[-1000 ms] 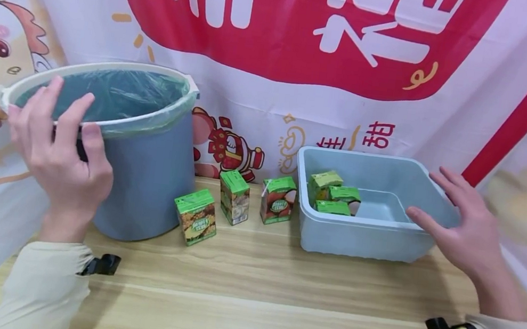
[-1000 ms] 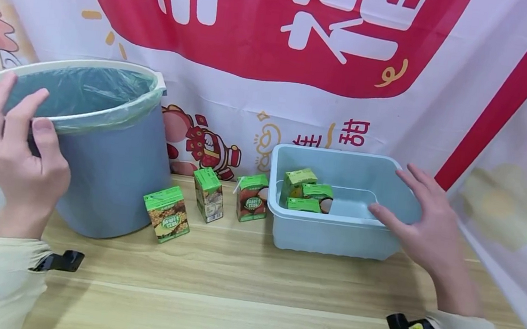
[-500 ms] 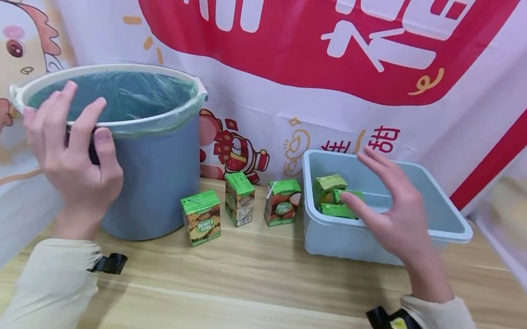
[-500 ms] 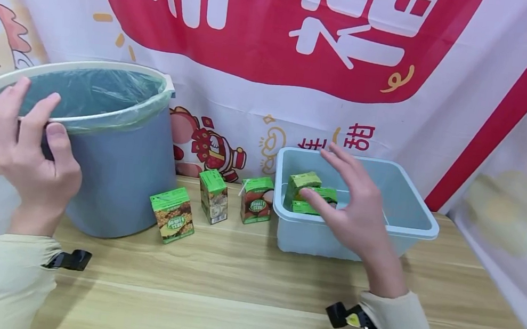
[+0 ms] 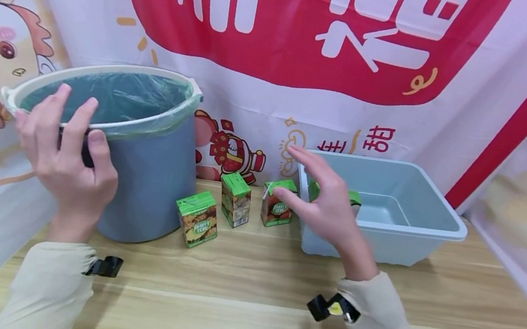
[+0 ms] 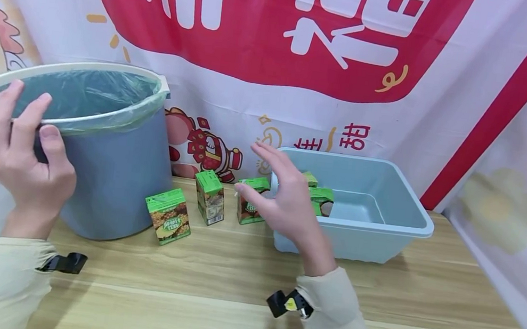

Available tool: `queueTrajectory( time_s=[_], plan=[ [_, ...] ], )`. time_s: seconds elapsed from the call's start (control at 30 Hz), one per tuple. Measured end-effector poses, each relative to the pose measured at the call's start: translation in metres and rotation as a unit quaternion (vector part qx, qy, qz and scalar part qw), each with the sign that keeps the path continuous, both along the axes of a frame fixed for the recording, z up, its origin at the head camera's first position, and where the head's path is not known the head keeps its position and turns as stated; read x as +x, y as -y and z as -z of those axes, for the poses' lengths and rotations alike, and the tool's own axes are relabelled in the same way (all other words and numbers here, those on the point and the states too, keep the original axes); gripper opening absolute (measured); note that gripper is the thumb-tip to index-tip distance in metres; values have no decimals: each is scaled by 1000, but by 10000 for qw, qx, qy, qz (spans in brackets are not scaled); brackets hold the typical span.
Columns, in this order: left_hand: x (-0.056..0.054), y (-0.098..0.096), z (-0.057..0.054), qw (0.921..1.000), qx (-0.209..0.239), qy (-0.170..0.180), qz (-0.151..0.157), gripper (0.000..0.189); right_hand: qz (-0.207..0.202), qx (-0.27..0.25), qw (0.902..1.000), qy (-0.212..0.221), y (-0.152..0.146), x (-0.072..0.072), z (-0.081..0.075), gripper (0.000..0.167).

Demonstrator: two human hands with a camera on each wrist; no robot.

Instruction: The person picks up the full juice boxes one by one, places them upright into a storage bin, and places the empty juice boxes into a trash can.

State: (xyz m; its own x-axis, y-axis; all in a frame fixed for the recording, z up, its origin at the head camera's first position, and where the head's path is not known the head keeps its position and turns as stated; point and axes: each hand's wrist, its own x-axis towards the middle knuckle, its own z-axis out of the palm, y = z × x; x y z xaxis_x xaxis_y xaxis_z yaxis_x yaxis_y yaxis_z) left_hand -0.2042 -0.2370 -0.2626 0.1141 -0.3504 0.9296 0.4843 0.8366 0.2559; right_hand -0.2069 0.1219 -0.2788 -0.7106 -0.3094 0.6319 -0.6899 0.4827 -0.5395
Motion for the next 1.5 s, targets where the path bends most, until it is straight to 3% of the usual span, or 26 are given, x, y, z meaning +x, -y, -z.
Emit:
queueTrajectory(
  time_s=[0.3, 0.63, 0.9, 1.5],
  plan=[
    [0, -1, 0, 10000, -12, 37, 16, 41, -60, -12, 9990, 453, 33, -3, 4, 74],
    [0, -2, 0, 10000, -24, 16, -2, 41, 662, 93, 9913, 1133, 61, -7, 30, 91],
    [1, 1, 1, 9999, -85, 59, -22, 42, 1127, 211, 9842, 1348, 66, -13, 49, 101],
    [-1, 1, 2, 9999, -95, 68, -38, 41, 1131, 299, 9741, 1933, 61, -27, 70, 92]
  ],
)
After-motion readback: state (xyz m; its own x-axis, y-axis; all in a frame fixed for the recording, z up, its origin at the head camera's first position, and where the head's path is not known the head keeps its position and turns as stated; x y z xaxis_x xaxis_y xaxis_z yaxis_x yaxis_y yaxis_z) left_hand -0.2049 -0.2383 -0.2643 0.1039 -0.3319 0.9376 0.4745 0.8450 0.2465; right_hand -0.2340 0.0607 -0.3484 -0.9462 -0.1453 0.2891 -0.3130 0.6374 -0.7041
